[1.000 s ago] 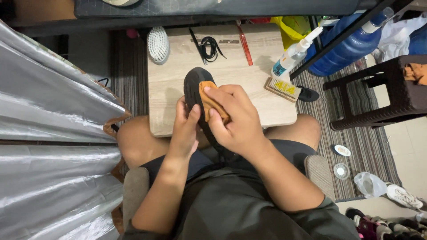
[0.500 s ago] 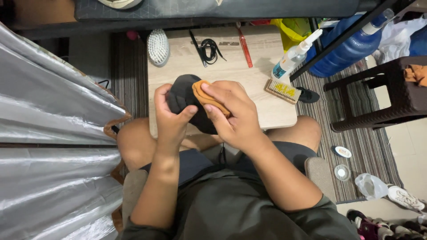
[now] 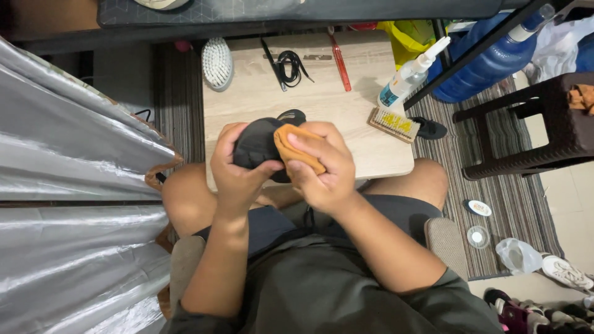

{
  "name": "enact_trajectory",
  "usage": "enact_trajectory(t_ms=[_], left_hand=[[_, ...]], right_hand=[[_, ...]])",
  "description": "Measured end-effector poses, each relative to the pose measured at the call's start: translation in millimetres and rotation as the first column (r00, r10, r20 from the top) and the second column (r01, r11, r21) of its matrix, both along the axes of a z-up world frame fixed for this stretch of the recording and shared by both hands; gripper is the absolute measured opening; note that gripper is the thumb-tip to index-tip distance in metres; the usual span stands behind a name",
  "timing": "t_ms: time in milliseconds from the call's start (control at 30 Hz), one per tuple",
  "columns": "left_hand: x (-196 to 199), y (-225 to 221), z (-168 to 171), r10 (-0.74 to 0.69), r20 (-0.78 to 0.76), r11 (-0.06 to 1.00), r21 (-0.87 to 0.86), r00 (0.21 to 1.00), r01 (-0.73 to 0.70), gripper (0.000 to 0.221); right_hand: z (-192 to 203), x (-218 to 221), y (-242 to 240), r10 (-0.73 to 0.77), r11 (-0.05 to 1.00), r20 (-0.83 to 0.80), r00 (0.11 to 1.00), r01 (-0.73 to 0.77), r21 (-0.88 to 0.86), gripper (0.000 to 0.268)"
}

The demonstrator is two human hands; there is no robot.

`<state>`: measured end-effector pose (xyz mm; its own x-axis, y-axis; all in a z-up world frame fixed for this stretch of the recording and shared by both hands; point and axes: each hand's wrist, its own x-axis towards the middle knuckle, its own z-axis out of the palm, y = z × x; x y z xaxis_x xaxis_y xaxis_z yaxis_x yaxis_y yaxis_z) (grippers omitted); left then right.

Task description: Cleaning and marking a black shoe on a workbench using a cloth and a marking tool.

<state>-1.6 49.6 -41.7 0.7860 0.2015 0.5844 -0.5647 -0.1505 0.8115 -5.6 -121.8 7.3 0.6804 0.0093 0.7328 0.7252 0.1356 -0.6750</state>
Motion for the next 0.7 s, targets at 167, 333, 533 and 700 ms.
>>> enact_trajectory(t_ms=[167, 333, 533, 700], left_hand=[[-5, 15, -15, 0.031, -0.053, 0.995, -0.097, 0.998, -0.036, 0.082], [-13, 28, -16, 0.002, -0.078, 0.968, -0.25, 0.997, -0.021, 0.085], [-17, 37, -16, 0.015, -0.107, 0.977, -0.212, 0.994, -0.038, 0.089], [-27, 56, 2, 0.125, -0.209, 0.989, 0.104, 0.97, -0.105, 0.083]], right_hand=[[-39, -5, 12, -0.018, 0.999, -0.056, 0.998, 0.02, 0.035, 0.029], [-64, -8, 8, -0.009, 1.0, -0.081, 0.997, 0.008, -0.015, 0.028], [-96, 0, -8, -0.023, 0.985, -0.1, 0.995, 0.005, -0.172, 0.024], [-100, -2, -22, -0.025, 0.942, -0.144, 0.989, -0.026, -0.335, 0.022]])
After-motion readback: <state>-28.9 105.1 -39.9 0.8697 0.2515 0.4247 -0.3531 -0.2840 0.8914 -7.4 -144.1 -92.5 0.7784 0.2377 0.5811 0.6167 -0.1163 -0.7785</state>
